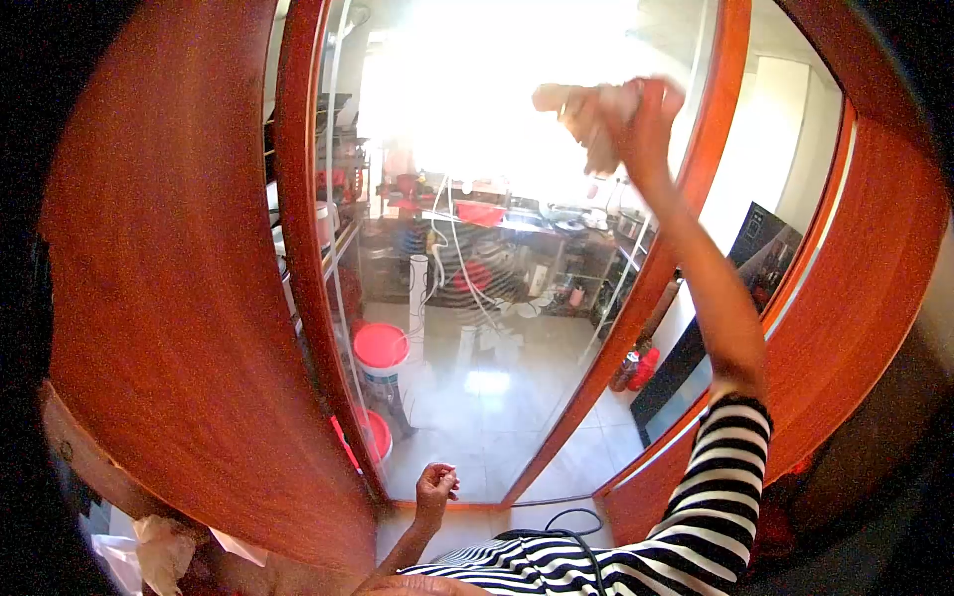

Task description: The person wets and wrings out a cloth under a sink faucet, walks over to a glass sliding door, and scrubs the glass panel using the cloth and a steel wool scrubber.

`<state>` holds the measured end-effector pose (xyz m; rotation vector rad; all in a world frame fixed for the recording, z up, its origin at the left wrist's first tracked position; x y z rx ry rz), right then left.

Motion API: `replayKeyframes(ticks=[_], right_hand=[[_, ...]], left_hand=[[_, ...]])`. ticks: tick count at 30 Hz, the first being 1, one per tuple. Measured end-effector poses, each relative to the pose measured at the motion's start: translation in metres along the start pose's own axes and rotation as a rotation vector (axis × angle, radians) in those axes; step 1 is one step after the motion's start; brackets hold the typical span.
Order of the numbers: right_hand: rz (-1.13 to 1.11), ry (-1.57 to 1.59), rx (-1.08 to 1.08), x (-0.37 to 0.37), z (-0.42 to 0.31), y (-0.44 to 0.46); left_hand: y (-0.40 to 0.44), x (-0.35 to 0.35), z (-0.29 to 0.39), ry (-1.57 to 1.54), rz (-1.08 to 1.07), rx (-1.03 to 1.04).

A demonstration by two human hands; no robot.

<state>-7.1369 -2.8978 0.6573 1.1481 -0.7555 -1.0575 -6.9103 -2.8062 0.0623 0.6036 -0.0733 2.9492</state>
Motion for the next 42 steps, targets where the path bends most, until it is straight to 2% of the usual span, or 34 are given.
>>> replayKeyframes(ticks=[1, 2, 4, 6, 7, 9, 10, 12, 13, 16, 17, 20, 21, 22, 23, 24, 27, 28, 30, 32, 34, 35, 36, 37, 38, 39, 40, 41, 42], right_hand=[[0.033, -0.056, 0.09, 0.001, 0.0, 0.026], [0.03, -0.294, 0.234, 0.01, 0.004, 0.042], [-0.019, -0.29, 0.55, 0.045, -0.007, 0.038], [-0.192, -0.359, 0.467, 0.065, -0.058, -0.001], [-0.565, -0.326, 0.462, 0.089, -0.084, -0.009], [-0.811, -0.259, 0.125, 0.104, -0.141, -0.062], [-0.671, -0.219, -0.182, 0.107, -0.166, -0.108], [-0.418, -0.069, -0.652, 0.109, -0.194, -0.148], [-0.38, -0.08, -0.783, 0.107, -0.199, -0.145], [-0.618, -0.118, -0.601, 0.142, -0.166, -0.077], [-0.474, -0.112, -0.591, 0.134, -0.149, -0.029], [-0.44, -0.301, -0.201, 0.103, -0.097, 0.113], [-0.316, -0.422, -0.209, 0.09, -0.072, 0.154], [-0.287, -0.377, 0.043, 0.066, -0.056, 0.185], [-0.055, -0.515, 0.094, 0.054, -0.025, 0.211], [0.184, -0.644, 0.15, 0.049, -0.002, 0.228], [0.245, -0.454, 0.281, 0.055, -0.006, 0.231], [0.205, -0.495, 0.305, 0.057, -0.021, 0.225], [0.016, -0.517, 0.151, 0.065, -0.056, 0.196], [-0.033, -0.338, -0.089, 0.088, -0.064, 0.166], [-0.07, -0.362, -0.359, 0.113, -0.104, 0.101], [-0.033, -0.057, -0.59, 0.115, -0.128, 0.064], [-0.212, -0.044, -0.657, 0.137, -0.143, 0.022], [-0.392, 0.122, -0.747, 0.142, -0.169, -0.021], [-0.464, 0.336, -0.878, 0.143, -0.187, -0.062], [-0.409, 0.273, -1.126, 0.145, -0.203, -0.104], [-0.356, 0.209, -1.373, 0.145, -0.211, -0.133], [-0.349, 0.234, -1.401, 0.142, -0.211, -0.131], [-0.309, 0.233, -1.428, 0.144, -0.213, -0.114]], left_hand=[[-0.002, -0.006, 0.0, 0.005, 0.006, 0.003], [-0.003, -0.011, 0.001, 0.009, 0.015, 0.006], [0.0, -0.018, -0.003, -0.024, 0.048, 0.014], [-0.007, -0.032, -0.008, -0.038, 0.093, 0.003], [-0.008, -0.034, -0.009, -0.05, 0.116, -0.002], [-0.01, -0.04, -0.018, -0.067, 0.14, -0.038], [-0.012, -0.044, -0.016, -0.034, 0.129, -0.027], [-0.011, -0.047, -0.006, 0.04, 0.103, -0.009], [-0.01, -0.051, -0.007, 0.06, 0.099, -0.004], [-0.012, -0.073, -0.007, 0.113, 0.208, 0.021], [-0.013, -0.085, -0.018, 0.043, 0.249, 0.012], [-0.033, -0.127, -0.045, 0.096, 0.417, -0.019], [-0.044, -0.138, -0.057, 0.098, 0.468, -0.044], [-0.054, -0.142, -0.064, 0.093, 0.492, -0.052], [-0.061, -0.146, -0.068, 0.09, 0.519, -0.053], [-0.067, -0.153, -0.073, 0.088, 0.551, -0.048], [-0.074, -0.161, -0.099, 0.034, 0.639, -0.062], [-0.072, -0.158, -0.099, 0.019, 0.654, -0.074], [-0.072, -0.146, -0.09, -0.01, 0.689, -0.109], [-0.058, -0.134, -0.084, 0.016, 0.627, -0.085], [-0.044, -0.126, -0.08, 0.069, 0.548, -0.073], [-0.03, -0.123, -0.076, 0.108, 0.497, -0.06], [-0.014, -0.121, -0.07, 0.145, 0.443, -0.041], [0.001, -0.12, -0.061, 0.223, 0.452, -0.019], [0.014, -0.118, -0.051, 0.298, 0.462, 0.005], [0.028, -0.115, -0.04, 0.371, 0.473, 0.028], [0.043, -0.109, -0.021, 0.566, 0.522, 0.173], [0.054, -0.103, -0.002, 0.765, 0.573, 0.32], [0.066, -0.1, 0.028, 0.772, 0.579, 0.407]])
Point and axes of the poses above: each hand's wrist, its own y-axis towards the middle knuckle, its own x-axis out of the palm, z = x × y, the point moved 6 cm from there along y, towards the middle knuckle, and after that the axes turned 3 degrees about -z, right-handed, at the moved point
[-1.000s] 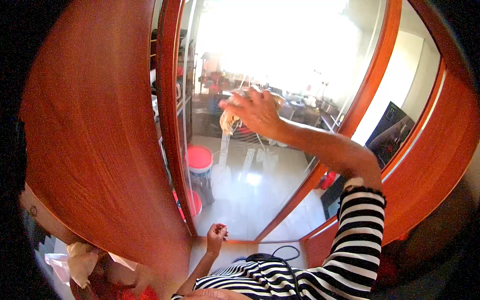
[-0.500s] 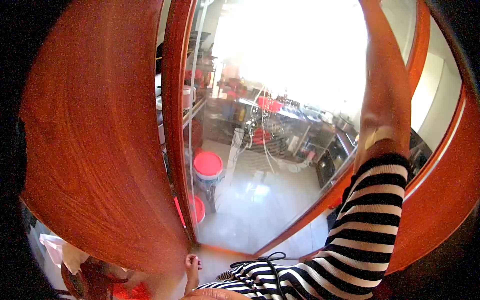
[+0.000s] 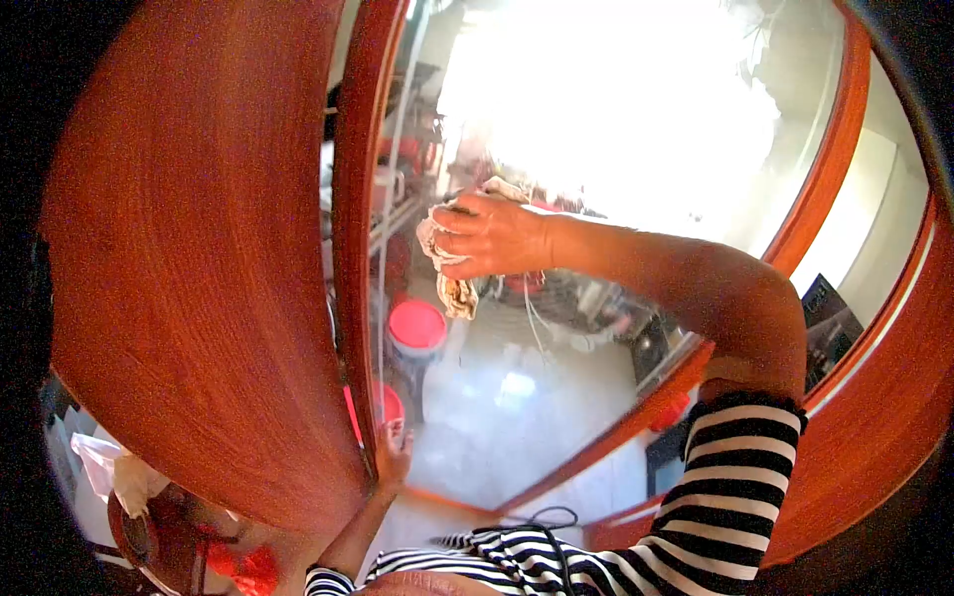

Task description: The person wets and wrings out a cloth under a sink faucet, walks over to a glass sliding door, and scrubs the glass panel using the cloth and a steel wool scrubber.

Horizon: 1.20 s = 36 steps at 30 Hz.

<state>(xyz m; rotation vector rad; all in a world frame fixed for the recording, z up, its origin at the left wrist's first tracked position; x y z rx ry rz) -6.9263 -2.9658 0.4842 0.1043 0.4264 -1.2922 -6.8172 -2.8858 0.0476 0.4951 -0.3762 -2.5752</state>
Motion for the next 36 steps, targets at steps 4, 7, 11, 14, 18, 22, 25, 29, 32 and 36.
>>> replayKeyframes(ticks=[4, 7, 11, 14, 18, 22, 25, 29, 32, 36], right_hand=[[-0.041, -0.211, 0.608, -0.029, 0.144, -0.001], [0.069, -0.525, 1.021, -0.101, 0.272, -0.055], [0.045, -0.577, 1.64, -0.187, 0.351, -0.099], [0.181, -0.633, 1.656, -0.182, 0.385, -0.096], [0.122, -0.555, 1.204, -0.141, 0.386, -0.023], [-0.093, -0.129, 1.115, -0.095, 0.297, 0.048], [0.157, -0.141, 0.485, -0.007, 0.2, 0.044], [0.199, 0.046, 0.141, 0.016, 0.082, 0.05], [-0.011, -0.017, 0.121, -0.014, 0.116, 0.052], [0.146, -0.416, 0.644, -0.056, 0.285, 0.028]], left_hand=[[0.068, -0.022, 0.09, 0.246, 0.176, 0.275], [0.095, -0.032, 0.104, 0.425, 0.209, 0.315], [0.108, -0.029, 0.085, 0.453, 0.114, 0.291], [0.113, -0.029, 0.089, 0.635, 0.106, 0.297], [0.109, -0.027, 0.09, 0.632, 0.15, 0.305], [0.11, -0.027, 0.087, 0.558, 0.146, 0.296], [0.113, -0.024, 0.09, 0.617, 0.188, 0.257], [0.131, -0.031, 0.102, 0.694, 0.276, 0.285], [0.141, -0.038, 0.117, 0.695, 0.199, 0.308], [0.158, -0.021, 0.096, 0.609, 0.23, 0.381]])
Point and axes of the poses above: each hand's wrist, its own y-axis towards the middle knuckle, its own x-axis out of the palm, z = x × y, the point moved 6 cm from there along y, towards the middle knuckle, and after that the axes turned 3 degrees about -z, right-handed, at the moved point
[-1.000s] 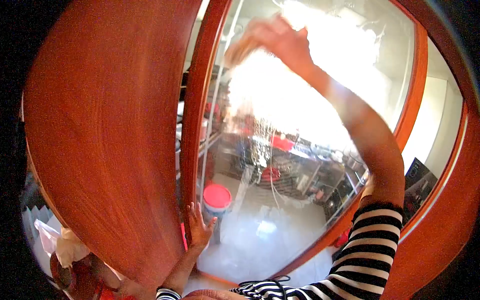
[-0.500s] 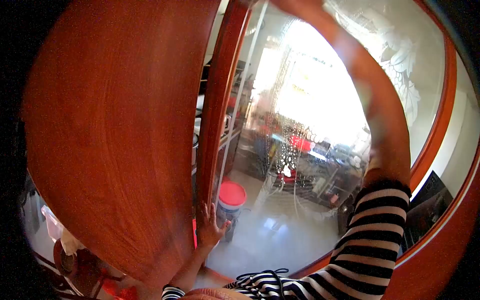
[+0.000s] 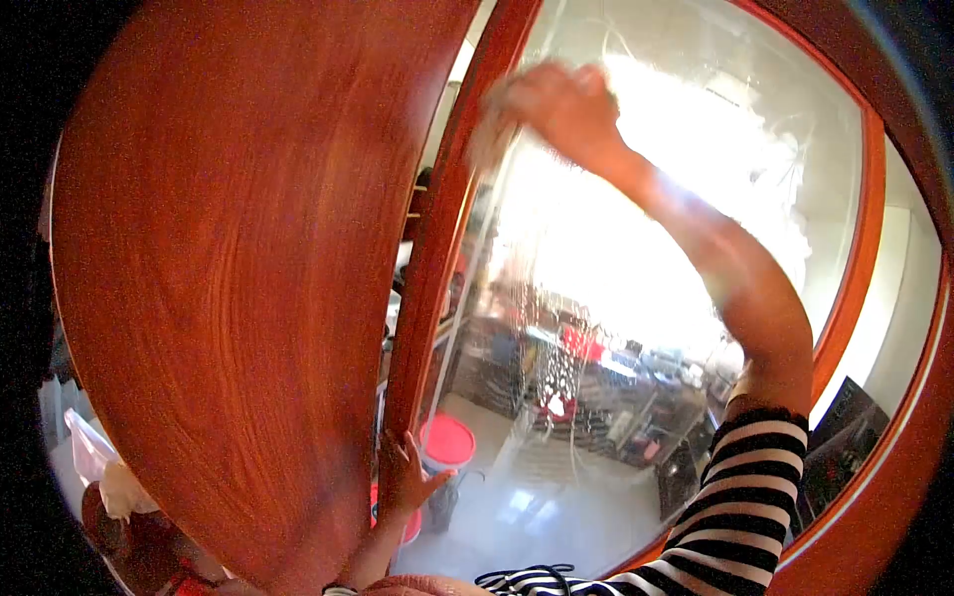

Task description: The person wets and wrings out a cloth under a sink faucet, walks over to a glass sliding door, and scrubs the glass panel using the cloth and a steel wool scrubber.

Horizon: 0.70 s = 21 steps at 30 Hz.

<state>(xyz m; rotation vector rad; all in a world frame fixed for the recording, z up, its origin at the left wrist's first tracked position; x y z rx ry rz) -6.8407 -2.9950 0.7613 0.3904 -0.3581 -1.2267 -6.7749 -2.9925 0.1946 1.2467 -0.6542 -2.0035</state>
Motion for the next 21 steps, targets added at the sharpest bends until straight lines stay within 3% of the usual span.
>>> replayKeyframes(ticks=[1, 2, 4, 8, 11, 12, 13, 16, 19, 21], right_hand=[[0.071, -0.079, 0.12, 0.008, 0.048, 0.018], [-0.109, -0.176, 0.251, -0.003, 0.092, 0.043], [-0.033, -0.222, 0.52, -0.022, 0.138, 0.059], [0.067, -0.22, 0.379, 0.005, 0.19, 0.092], [0.13, -0.412, 0.423, 0.004, 0.2, 0.078], [0.135, -0.513, 0.442, 0.001, 0.208, 0.063], [-0.024, -0.516, 0.607, -0.003, 0.236, 0.049], [-0.044, -0.752, 0.791, -0.061, 0.288, -0.021], [0.073, -0.84, 0.782, -0.111, 0.33, -0.096], [0.174, -0.672, 0.602, -0.127, 0.371, -0.155]], left_hand=[[0.0, 0.011, -0.006, -0.015, -0.008, 0.013], [0.0, 0.012, -0.009, -0.03, -0.01, 0.032], [0.001, 0.012, -0.009, -0.024, -0.025, 0.016], [-0.001, 0.011, -0.01, -0.06, 0.017, 0.018], [-0.009, 0.025, -0.024, -0.043, -0.014, 0.034], [-0.011, 0.028, -0.028, -0.023, 0.004, 0.03], [-0.015, 0.03, -0.03, -0.009, 0.019, 0.026], [-0.02, 0.019, -0.026, -0.023, 0.052, -0.003], [-0.021, 0.024, -0.027, 0.024, 0.086, -0.029], [-0.021, 0.019, -0.023, 0.009, 0.052, -0.061]])
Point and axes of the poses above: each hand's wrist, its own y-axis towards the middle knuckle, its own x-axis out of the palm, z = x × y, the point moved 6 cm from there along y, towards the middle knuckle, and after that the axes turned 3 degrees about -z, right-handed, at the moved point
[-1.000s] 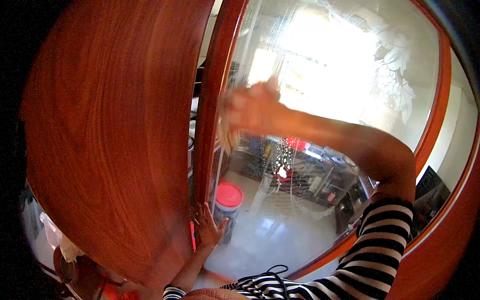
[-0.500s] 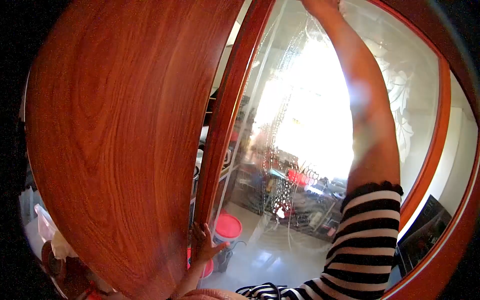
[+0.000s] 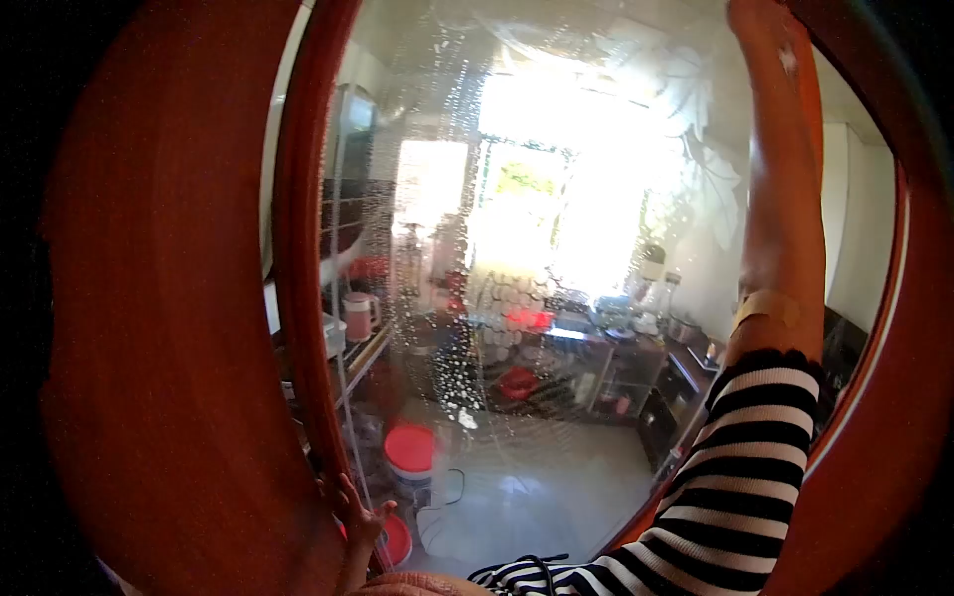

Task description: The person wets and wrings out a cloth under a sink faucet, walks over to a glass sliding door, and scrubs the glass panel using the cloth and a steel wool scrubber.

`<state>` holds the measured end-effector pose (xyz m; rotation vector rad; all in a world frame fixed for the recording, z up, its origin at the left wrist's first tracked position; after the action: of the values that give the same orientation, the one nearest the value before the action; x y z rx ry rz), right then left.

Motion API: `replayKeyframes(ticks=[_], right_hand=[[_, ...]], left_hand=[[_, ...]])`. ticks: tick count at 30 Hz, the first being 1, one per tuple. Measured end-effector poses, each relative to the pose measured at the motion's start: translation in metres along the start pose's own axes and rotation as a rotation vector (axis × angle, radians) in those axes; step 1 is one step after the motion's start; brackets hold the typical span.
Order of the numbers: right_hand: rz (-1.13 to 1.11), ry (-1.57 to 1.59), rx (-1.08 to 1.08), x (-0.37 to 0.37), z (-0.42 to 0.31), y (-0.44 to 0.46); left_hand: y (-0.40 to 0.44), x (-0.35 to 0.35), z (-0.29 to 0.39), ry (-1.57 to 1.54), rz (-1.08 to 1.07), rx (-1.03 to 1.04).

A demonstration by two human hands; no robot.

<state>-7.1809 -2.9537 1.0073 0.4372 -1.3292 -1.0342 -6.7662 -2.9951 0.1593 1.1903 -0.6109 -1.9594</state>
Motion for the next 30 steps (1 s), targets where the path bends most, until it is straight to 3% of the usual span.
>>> replayKeyframes(ticks=[3, 6, 8, 9, 10, 11, 12, 14, 15, 16, 17, 21, 22, 24, 28, 29, 30], right_hand=[[0.13, 0.346, -0.201, 0.016, 0.073, -0.027], [-0.174, 0.301, -0.13, -0.064, -0.007, -0.047], [-0.371, 0.683, -0.019, -0.091, -0.05, -0.068], [-0.156, 0.3, -0.283, -0.093, -0.055, -0.091], [-0.358, 0.271, -0.187, -0.116, -0.08, -0.11], [-0.288, 0.181, -0.267, -0.11, -0.08, -0.158], [-0.288, 0.212, -0.291, -0.151, -0.11, -0.176], [-0.516, 0.423, -0.355, -0.188, -0.141, -0.246], [-0.745, 0.585, -0.261, -0.204, -0.153, -0.285], [-0.566, 0.559, -0.464, -0.263, -0.168, -0.297], [-0.644, 0.518, -0.629, -0.292, -0.172, -0.334], [-0.753, 0.758, -0.931, -0.354, -0.147, -0.418], [-1.003, 0.668, -1.002, -0.346, -0.14, -0.43], [-1.304, 0.674, -0.716, -0.321, -0.113, -0.415], [-0.734, 0.223, -0.58, -0.228, -0.027, -0.341], [-0.558, 0.247, -0.396, -0.216, -0.015, -0.296], [-0.449, 0.206, -0.348, -0.187, -0.007, -0.259]], left_hand=[[0.002, -0.011, 0.01, 0.033, 0.0, 0.016], [0.004, -0.009, 0.014, -0.013, 0.004, 0.028], [-0.003, 0.007, -0.005, -0.066, -0.025, -0.022], [-0.005, 0.004, -0.007, -0.036, -0.033, -0.03], [-0.005, -0.001, -0.003, -0.012, -0.04, -0.042], [-0.002, -0.005, 0.005, 0.004, -0.04, -0.054], [0.002, -0.016, 0.016, 0.009, -0.091, -0.101], [0.006, -0.022, 0.026, -0.1, -0.097, -0.125], [0.007, -0.026, 0.028, -0.151, -0.095, -0.143], [0.012, -0.034, 0.033, -0.106, -0.088, -0.108], [0.012, -0.042, 0.037, -0.054, -0.084, -0.086], [0.004, -0.059, 0.038, -0.076, -0.157, -0.014], [0.0, -0.058, 0.039, -0.11, -0.189, 0.005], [-0.021, -0.064, 0.033, -0.165, -0.26, 0.035], [-0.057, -0.048, 0.019, -0.079, -0.246, 0.018], [-0.057, -0.046, 0.03, -0.117, -0.228, 0.042], [-0.052, -0.053, 0.047, -0.154, -0.231, 0.056]])
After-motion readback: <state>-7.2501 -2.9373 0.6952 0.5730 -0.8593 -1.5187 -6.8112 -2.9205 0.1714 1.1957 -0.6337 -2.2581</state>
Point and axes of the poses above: each hand's wrist, its own y-axis towards the middle knuckle, its own x-axis out of the palm, z = x × y, the point moved 6 cm from there along y, towards the middle knuckle, and after that the axes turned 3 degrees about -z, right-handed, at the moved point
